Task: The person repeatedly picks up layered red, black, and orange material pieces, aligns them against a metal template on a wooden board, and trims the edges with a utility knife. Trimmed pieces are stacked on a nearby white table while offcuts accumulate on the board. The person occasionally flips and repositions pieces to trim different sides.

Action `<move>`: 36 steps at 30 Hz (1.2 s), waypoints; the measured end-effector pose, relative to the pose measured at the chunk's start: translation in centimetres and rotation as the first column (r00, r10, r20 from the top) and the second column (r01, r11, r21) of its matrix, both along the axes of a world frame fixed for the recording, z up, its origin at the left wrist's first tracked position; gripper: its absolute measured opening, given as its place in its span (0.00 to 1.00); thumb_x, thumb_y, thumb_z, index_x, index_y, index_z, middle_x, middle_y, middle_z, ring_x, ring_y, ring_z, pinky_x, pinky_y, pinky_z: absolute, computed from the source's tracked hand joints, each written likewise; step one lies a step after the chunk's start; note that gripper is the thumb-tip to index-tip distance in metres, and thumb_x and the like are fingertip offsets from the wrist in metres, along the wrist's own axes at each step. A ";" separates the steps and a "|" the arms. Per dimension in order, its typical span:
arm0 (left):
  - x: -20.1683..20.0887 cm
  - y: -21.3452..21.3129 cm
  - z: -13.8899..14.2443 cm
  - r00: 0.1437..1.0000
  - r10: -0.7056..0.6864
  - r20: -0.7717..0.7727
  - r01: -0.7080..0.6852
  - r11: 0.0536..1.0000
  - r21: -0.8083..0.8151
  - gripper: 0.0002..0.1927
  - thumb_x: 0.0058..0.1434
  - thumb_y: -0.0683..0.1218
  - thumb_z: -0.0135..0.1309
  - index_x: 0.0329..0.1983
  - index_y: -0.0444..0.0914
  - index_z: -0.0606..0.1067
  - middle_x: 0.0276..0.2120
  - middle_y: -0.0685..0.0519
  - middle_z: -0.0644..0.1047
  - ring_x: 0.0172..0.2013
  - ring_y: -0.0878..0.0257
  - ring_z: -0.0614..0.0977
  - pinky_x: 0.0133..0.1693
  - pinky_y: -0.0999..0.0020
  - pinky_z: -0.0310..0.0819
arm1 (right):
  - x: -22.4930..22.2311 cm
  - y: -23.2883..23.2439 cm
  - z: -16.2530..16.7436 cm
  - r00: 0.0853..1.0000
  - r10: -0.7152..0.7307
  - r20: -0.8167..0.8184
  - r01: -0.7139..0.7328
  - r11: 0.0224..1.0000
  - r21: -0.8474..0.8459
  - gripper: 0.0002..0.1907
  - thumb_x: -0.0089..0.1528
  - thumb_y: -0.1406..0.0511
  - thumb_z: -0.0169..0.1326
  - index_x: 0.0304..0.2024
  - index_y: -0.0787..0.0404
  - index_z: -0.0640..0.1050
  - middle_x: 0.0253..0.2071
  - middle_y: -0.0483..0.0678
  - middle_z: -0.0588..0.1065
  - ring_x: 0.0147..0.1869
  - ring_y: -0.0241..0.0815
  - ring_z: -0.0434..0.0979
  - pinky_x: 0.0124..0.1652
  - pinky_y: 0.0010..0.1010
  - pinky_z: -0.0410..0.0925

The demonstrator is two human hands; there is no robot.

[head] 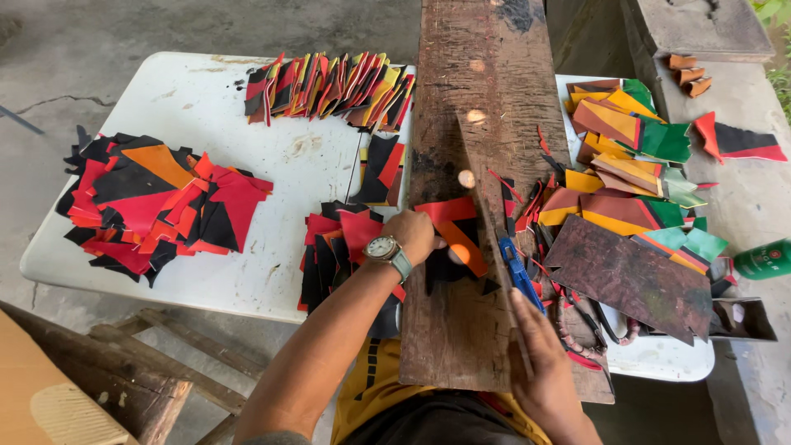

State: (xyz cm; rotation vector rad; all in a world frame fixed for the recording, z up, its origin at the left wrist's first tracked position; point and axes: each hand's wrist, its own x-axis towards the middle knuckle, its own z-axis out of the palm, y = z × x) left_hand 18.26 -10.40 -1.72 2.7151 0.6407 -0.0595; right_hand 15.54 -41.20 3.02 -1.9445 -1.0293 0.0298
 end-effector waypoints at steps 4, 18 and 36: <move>-0.6 1.2 3.1 0.957 0.135 0.258 -0.129 0.991 -0.040 0.22 0.73 0.60 0.52 0.47 0.36 0.78 0.36 0.42 0.83 0.40 0.44 0.85 0.43 0.49 0.78 | -1.7 2.3 0.2 0.957 0.155 0.247 -0.129 0.985 -0.117 0.49 0.41 0.73 0.56 0.69 0.64 0.65 0.68 0.61 0.66 0.71 0.62 0.65 0.66 0.43 0.60; -0.6 2.4 -1.2 0.922 -0.376 0.094 0.383 0.921 -0.068 0.48 0.54 0.73 0.58 0.75 0.53 0.59 0.71 0.43 0.55 0.66 0.43 0.67 0.62 0.48 0.60 | 5.5 2.4 -0.3 0.943 -0.149 0.297 0.262 0.884 -0.388 0.24 0.58 0.60 0.62 0.56 0.57 0.76 0.53 0.53 0.77 0.53 0.56 0.78 0.51 0.42 0.71; -2.0 0.5 1.7 0.972 -0.235 0.025 0.236 0.953 -0.191 0.57 0.41 0.71 0.68 0.73 0.49 0.62 0.72 0.47 0.54 0.62 0.38 0.69 0.62 0.48 0.65 | 7.8 5.8 -2.7 0.894 -0.334 -0.299 0.240 0.920 -0.308 0.34 0.53 0.65 0.61 0.60 0.64 0.64 0.42 0.62 0.81 0.47 0.59 0.84 0.47 0.43 0.72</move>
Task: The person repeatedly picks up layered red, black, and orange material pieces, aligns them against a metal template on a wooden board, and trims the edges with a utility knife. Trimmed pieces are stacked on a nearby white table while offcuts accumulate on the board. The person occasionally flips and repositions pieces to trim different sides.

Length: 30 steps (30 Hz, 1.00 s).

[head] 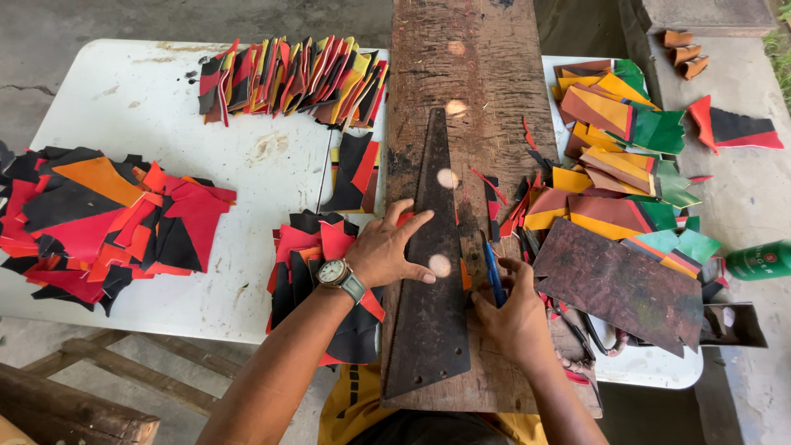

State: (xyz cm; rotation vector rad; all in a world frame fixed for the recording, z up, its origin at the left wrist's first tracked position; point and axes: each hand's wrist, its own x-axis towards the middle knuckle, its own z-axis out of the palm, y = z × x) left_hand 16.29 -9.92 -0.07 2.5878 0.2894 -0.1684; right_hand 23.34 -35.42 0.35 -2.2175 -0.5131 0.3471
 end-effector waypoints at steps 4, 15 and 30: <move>-0.3 0.1 0.0 0.995 -0.063 0.082 0.058 0.997 0.059 0.58 0.42 0.73 0.67 0.73 0.47 0.61 0.72 0.45 0.54 0.64 0.37 0.66 0.63 0.47 0.61 | -1.0 -1.6 -0.6 0.998 0.027 -0.048 -0.029 0.999 -0.043 0.34 0.59 0.66 0.57 0.67 0.60 0.62 0.40 0.64 0.78 0.42 0.57 0.81 0.44 0.41 0.72; -0.2 0.1 -1.8 0.996 -0.015 0.083 0.014 1.000 0.014 0.60 0.42 0.77 0.62 0.75 0.48 0.59 0.73 0.48 0.55 0.65 0.39 0.67 0.64 0.47 0.63 | -0.9 -3.3 -0.6 0.931 -0.076 -0.356 0.125 0.985 0.118 0.29 0.63 0.67 0.50 0.67 0.58 0.62 0.35 0.48 0.74 0.22 0.37 0.73 0.23 0.32 0.68; 1.0 -1.5 1.2 0.995 0.020 -0.098 -0.002 0.983 0.181 0.60 0.42 0.73 0.67 0.73 0.45 0.58 0.71 0.46 0.56 0.66 0.48 0.68 0.65 0.35 0.52 | -2.1 -3.2 -1.1 0.809 -0.078 -0.582 0.219 0.960 0.175 0.28 0.67 0.63 0.47 0.70 0.53 0.63 0.29 0.53 0.76 0.22 0.45 0.73 0.23 0.36 0.67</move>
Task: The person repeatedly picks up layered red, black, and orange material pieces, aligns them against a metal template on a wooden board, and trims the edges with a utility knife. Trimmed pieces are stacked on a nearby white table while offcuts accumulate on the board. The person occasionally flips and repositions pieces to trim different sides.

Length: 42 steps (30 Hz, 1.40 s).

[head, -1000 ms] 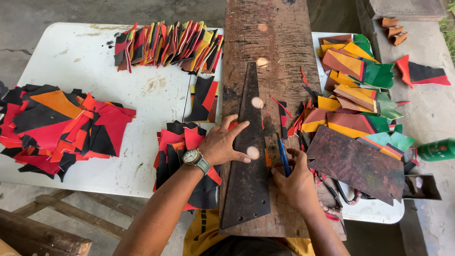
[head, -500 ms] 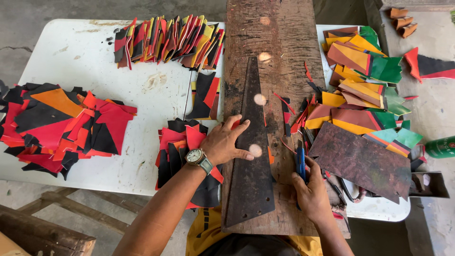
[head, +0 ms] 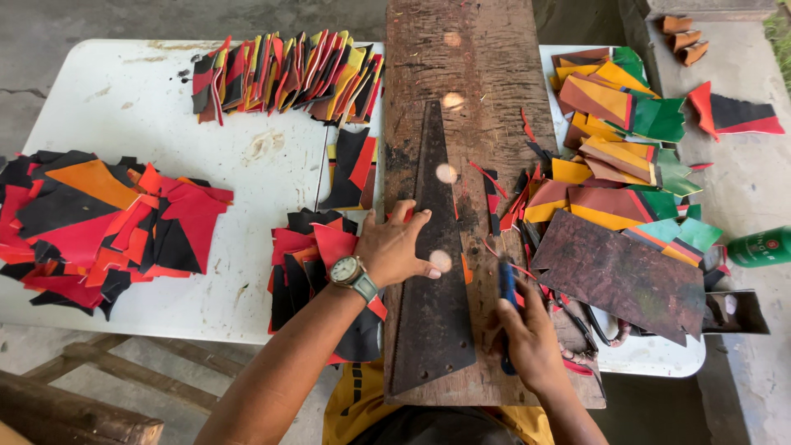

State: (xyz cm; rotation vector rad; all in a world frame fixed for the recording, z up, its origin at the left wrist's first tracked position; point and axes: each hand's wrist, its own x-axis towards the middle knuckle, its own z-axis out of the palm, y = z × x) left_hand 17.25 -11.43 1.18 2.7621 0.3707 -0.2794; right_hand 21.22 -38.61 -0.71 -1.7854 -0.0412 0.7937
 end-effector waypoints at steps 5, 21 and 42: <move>2.6 -1.0 1.4 0.991 -0.101 -0.091 0.110 0.988 0.106 0.67 0.41 0.71 0.70 0.75 0.38 0.50 0.70 0.40 0.53 0.62 0.46 0.70 0.64 0.32 0.46 | 2.5 -1.0 0.1 0.988 0.021 0.153 -0.035 0.995 0.093 0.14 0.68 0.64 0.44 0.53 0.66 0.68 0.31 0.49 0.75 0.26 0.40 0.75 0.27 0.33 0.71; 5.0 -0.7 1.8 0.954 -0.132 -0.268 0.141 0.990 0.012 0.65 0.51 0.67 0.66 0.78 0.35 0.42 0.72 0.40 0.49 0.56 0.42 0.77 0.67 0.29 0.36 | 9.8 10.9 5.8 0.899 0.408 0.162 -0.288 0.827 -0.484 0.14 0.67 0.57 0.44 0.45 0.61 0.67 0.26 0.62 0.77 0.24 0.52 0.81 0.28 0.46 0.74; 4.5 -0.1 0.9 0.966 -0.234 -0.108 0.233 0.972 -0.022 0.56 0.52 0.63 0.66 0.71 0.27 0.54 0.71 0.33 0.52 0.69 0.46 0.62 0.65 0.25 0.36 | 12.3 15.7 1.7 0.473 0.867 0.159 -0.317 0.336 -0.887 0.21 0.68 0.54 0.41 0.50 0.65 0.72 0.43 0.64 0.79 0.48 0.64 0.80 0.47 0.52 0.72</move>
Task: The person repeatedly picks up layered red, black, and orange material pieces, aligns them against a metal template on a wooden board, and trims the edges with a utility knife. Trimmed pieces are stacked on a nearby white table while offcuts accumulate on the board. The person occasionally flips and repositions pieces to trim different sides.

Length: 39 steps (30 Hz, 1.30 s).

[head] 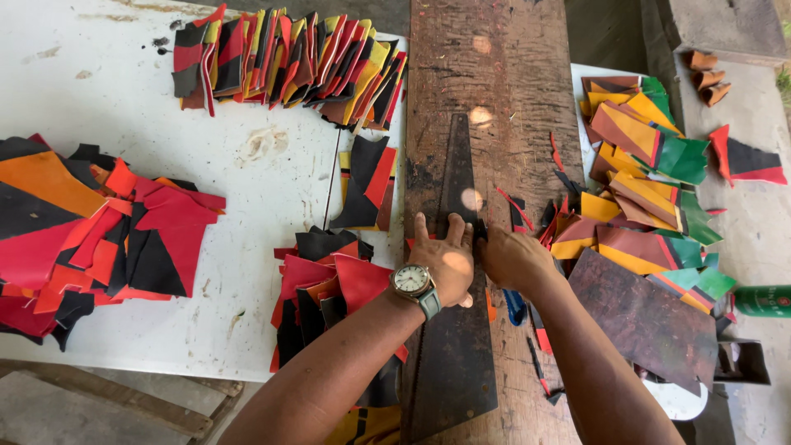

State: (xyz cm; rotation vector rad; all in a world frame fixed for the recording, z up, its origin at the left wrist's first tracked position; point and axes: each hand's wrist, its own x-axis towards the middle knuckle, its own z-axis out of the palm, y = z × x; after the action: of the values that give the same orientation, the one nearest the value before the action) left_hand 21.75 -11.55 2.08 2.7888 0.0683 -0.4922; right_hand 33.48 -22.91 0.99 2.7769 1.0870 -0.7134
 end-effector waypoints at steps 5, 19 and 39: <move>0.0 -0.1 -0.1 1.000 -0.002 -0.010 0.002 1.000 0.030 0.59 0.53 0.63 0.66 0.74 0.25 0.50 0.70 0.31 0.53 0.63 0.46 0.70 0.67 0.27 0.36 | -0.8 -1.1 -0.4 0.995 -0.049 -0.085 0.041 0.995 -0.090 0.22 0.70 0.52 0.39 0.44 0.65 0.72 0.39 0.63 0.80 0.46 0.62 0.82 0.46 0.51 0.72; 0.5 -0.9 0.1 1.000 0.004 -0.021 -0.001 0.991 0.137 0.66 0.48 0.71 0.67 0.73 0.24 0.51 0.67 0.36 0.58 0.72 0.52 0.53 0.61 0.39 0.50 | -7.6 -8.5 -1.3 0.998 -0.039 -0.049 0.035 0.996 -0.082 0.20 0.69 0.52 0.39 0.43 0.61 0.70 0.36 0.61 0.79 0.43 0.65 0.80 0.46 0.53 0.71; 0.1 -0.2 0.2 0.995 0.101 -0.014 -0.101 0.995 0.028 0.68 0.42 0.66 0.72 0.76 0.31 0.50 0.67 0.43 0.58 0.55 0.49 0.77 0.62 0.42 0.49 | 1.2 -2.8 -0.7 0.994 -0.107 0.026 0.102 0.985 0.136 0.23 0.68 0.51 0.41 0.47 0.62 0.74 0.44 0.65 0.78 0.51 0.66 0.77 0.49 0.56 0.68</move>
State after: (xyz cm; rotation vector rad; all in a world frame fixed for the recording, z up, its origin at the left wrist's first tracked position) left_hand 21.83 -11.79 2.32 2.7914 0.2198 -0.4917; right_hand 34.64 -25.69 0.27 2.9670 1.0261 -0.6241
